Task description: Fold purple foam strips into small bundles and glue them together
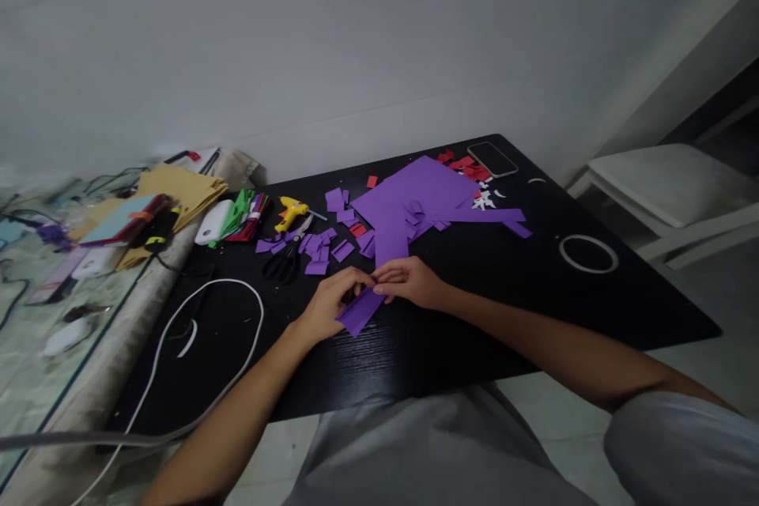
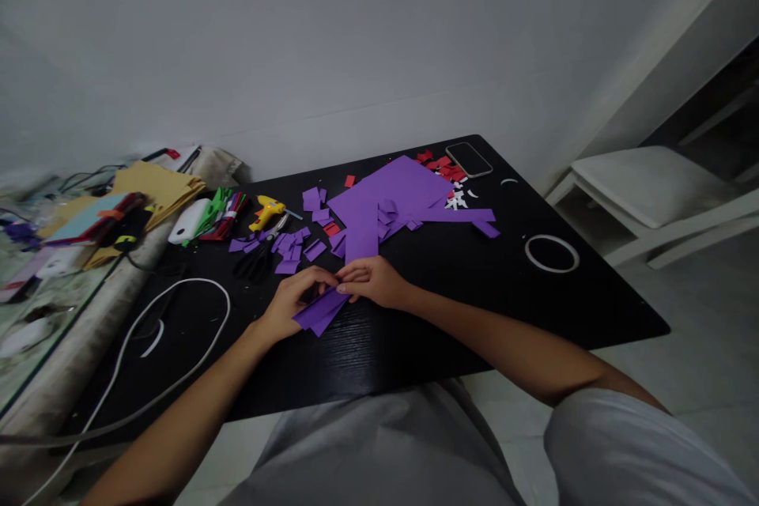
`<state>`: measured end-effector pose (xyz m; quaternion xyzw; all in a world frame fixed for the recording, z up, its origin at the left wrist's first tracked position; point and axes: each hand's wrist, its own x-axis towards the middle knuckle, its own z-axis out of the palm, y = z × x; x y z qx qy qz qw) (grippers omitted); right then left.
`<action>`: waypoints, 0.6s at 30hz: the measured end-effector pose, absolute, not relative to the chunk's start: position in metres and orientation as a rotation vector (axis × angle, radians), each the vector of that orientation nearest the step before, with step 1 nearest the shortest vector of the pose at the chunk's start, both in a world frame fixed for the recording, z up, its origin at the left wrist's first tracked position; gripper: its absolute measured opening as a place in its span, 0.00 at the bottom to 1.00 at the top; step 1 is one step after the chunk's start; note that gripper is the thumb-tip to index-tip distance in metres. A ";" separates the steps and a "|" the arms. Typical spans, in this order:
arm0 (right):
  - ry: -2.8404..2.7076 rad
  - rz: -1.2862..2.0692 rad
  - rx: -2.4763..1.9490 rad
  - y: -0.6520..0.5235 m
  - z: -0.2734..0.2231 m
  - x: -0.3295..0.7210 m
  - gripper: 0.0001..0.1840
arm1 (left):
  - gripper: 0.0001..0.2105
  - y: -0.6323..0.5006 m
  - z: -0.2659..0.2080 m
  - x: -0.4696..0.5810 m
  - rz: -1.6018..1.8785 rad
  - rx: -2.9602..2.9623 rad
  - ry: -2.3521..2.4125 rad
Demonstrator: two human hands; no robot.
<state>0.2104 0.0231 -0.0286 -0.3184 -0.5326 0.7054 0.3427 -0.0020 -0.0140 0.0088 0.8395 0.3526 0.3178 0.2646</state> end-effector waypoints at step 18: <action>-1.406 1.847 -0.811 0.024 -0.028 0.211 0.22 | 0.09 -0.014 0.012 -0.003 0.855 2.339 0.929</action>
